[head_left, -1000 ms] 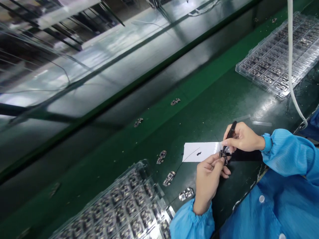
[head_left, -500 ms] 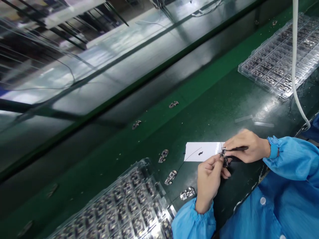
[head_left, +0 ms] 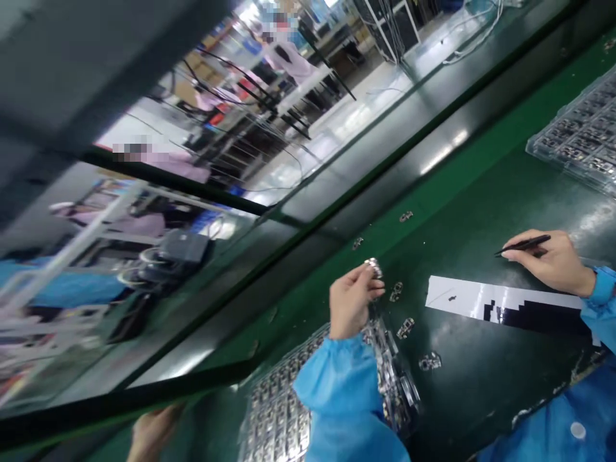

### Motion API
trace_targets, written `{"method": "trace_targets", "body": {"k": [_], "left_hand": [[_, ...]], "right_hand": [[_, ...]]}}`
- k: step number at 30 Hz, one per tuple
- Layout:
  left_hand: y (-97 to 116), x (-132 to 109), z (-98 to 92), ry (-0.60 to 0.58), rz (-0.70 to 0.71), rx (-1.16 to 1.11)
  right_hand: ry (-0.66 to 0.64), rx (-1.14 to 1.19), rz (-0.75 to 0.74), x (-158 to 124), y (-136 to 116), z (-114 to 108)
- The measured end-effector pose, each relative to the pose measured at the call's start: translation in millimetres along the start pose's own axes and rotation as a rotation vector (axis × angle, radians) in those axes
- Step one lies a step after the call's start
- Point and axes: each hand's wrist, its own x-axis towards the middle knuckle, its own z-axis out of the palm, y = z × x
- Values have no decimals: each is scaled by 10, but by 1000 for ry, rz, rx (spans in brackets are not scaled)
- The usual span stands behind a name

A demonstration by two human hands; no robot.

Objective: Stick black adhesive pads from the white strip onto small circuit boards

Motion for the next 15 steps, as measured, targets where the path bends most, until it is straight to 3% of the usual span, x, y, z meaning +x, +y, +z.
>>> {"method": "trace_targets", "body": {"k": [3, 7, 10, 15], "left_hand": [[-70, 605, -375, 159, -18, 139], [-160, 1139, -674, 293, 6, 370], [-174, 1393, -683, 219, 68, 492], [-98, 1582, -468, -5, 87, 585]], "right_hand": [[47, -72, -78, 9, 80, 28], [132, -106, -138, 42, 127, 55], [214, -72, -232, 75, 144, 56], [268, -104, -327, 128, 179, 23]]}}
